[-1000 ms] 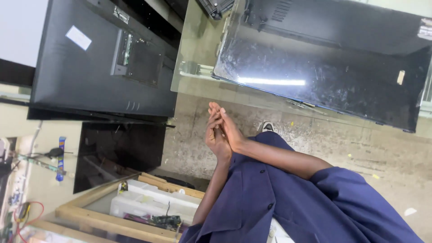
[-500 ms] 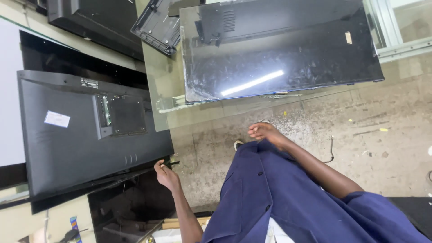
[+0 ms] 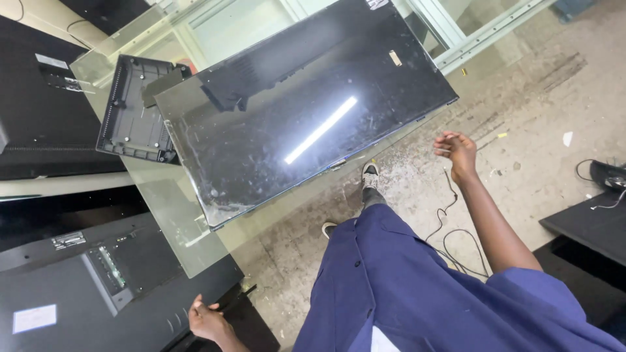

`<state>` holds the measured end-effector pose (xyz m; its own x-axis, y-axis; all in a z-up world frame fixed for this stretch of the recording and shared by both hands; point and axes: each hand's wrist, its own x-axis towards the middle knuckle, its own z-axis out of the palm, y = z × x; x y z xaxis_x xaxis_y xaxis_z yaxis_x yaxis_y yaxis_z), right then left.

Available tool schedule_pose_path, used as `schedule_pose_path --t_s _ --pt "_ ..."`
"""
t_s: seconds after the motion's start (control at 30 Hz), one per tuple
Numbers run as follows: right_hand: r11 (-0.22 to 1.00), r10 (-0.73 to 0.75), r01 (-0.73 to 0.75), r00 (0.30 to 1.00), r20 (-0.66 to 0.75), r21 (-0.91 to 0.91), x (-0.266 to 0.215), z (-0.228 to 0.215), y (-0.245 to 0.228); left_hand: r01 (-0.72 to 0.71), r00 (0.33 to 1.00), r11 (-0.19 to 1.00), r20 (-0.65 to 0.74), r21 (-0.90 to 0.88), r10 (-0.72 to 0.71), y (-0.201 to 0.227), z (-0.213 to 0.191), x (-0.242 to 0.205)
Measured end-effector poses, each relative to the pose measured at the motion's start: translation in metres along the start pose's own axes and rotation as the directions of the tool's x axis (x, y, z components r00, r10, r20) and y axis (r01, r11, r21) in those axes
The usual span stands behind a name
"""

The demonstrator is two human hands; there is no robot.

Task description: Lifting a television panel onto a stand and connecting internal ribbon cables to the circuit boards.

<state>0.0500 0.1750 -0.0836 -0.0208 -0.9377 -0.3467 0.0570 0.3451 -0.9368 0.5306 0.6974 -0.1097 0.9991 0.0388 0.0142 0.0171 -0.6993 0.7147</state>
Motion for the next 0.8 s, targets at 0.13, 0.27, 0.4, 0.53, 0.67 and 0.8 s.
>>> schedule_pose_path --t_s 0.13,0.27,0.4,0.53,0.67,0.8 --pt "0.987 -0.064 0.096 0.972 -0.228 0.132 0.072 -0.014 -0.019 0.051 0.993 0.939 -0.086 -0.341 -0.085 0.083 0.026 0.014" --pt "0.989 -0.079 0.083 0.996 -0.039 0.122 0.148 -0.024 -0.028 0.132 0.952 0.791 0.298 -0.597 0.066 0.150 0.061 0.029" --pt "0.997 0.033 -0.053 0.938 0.344 0.048 0.159 -0.009 -0.057 0.297 0.799 0.807 0.595 -0.510 0.082 0.188 0.088 0.057" --pt "0.997 0.071 -0.077 0.879 0.471 -0.008 0.161 0.007 -0.068 0.407 0.718 0.726 0.686 -0.554 0.121 0.188 0.113 0.086" --pt "0.998 0.046 -0.055 0.899 0.435 0.008 0.155 0.014 -0.073 0.468 0.729 0.689 0.682 -0.553 0.053 0.183 0.128 0.104" --pt "0.997 0.018 -0.046 0.897 0.441 0.054 0.142 0.015 -0.090 0.457 0.720 0.711 0.691 -0.535 0.057 0.194 0.126 0.111"
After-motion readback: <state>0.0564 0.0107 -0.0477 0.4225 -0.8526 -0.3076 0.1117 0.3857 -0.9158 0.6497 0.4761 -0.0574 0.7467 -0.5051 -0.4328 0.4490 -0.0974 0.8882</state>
